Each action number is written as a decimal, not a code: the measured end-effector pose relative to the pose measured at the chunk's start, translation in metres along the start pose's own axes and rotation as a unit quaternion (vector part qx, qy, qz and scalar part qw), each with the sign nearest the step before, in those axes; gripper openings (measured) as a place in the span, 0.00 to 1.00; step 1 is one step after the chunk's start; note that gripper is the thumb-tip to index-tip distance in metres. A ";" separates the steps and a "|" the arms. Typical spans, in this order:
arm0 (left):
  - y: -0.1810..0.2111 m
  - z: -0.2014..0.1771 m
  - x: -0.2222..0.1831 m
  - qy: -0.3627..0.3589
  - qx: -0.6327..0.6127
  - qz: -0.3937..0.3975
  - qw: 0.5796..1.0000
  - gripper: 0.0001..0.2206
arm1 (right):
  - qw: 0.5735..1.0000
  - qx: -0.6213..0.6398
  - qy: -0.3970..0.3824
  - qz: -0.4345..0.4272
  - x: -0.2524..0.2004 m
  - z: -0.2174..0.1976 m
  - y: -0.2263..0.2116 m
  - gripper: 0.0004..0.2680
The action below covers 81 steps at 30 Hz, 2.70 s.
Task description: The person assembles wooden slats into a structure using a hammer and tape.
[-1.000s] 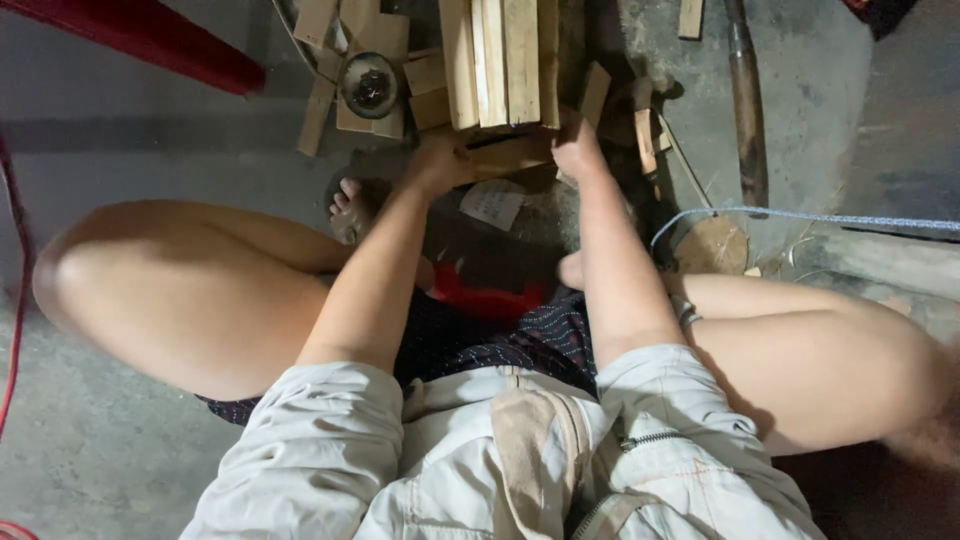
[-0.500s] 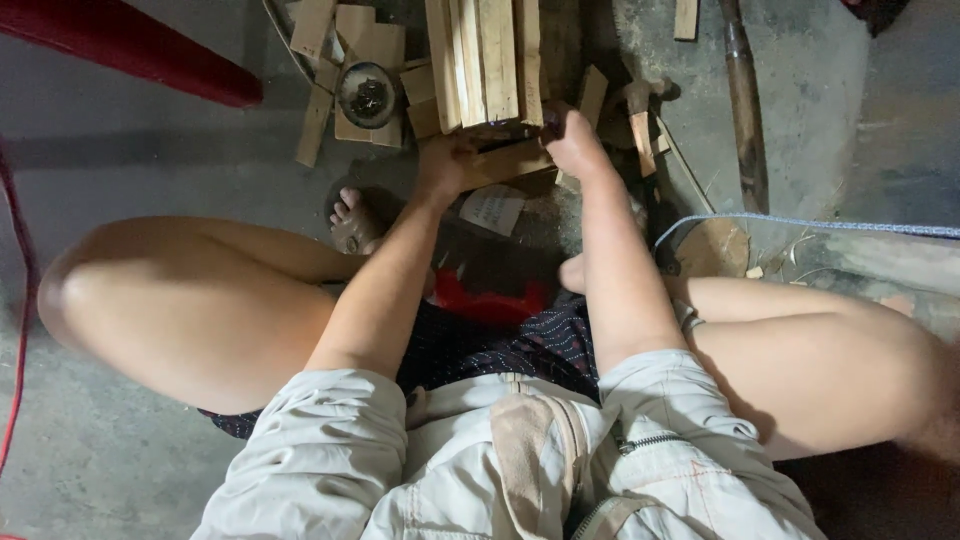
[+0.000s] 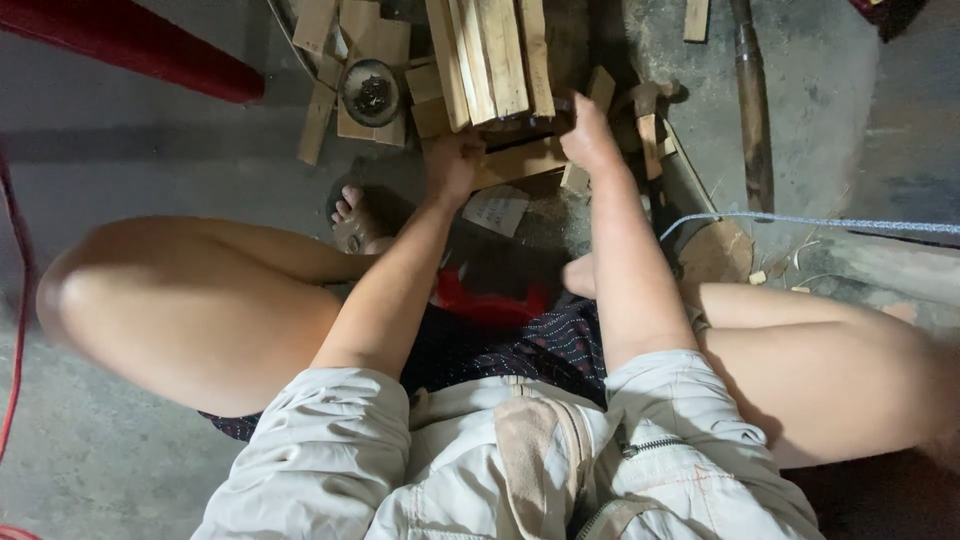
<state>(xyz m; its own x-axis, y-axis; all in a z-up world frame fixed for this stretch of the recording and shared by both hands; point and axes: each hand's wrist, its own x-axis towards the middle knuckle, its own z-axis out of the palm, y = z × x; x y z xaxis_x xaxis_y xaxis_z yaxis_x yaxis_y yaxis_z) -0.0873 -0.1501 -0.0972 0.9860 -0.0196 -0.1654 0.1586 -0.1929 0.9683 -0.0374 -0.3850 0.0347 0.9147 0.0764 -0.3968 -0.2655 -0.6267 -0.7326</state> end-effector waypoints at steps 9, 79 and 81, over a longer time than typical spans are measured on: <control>0.062 -0.004 -0.013 0.002 0.146 -0.060 0.987 0.10 | 0.999 -0.011 0.017 0.046 -0.003 -0.001 0.000 0.14; -0.160 0.121 0.047 0.134 0.168 0.019 0.977 0.12 | 0.993 0.051 0.059 0.087 -0.013 0.023 0.000 0.19; -0.151 0.118 0.047 0.114 0.184 -0.008 0.976 0.12 | 0.990 -0.046 0.033 0.131 0.008 0.043 0.056 0.18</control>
<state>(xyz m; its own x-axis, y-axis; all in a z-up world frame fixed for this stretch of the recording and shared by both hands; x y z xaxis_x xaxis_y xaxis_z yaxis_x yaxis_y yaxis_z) -0.0714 -0.2381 -0.2733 0.9761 0.1963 -0.0931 0.1857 -0.5313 0.8266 -0.0583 -0.3860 -0.0333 0.8371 -0.1458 -0.5272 -0.4695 -0.6861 -0.5557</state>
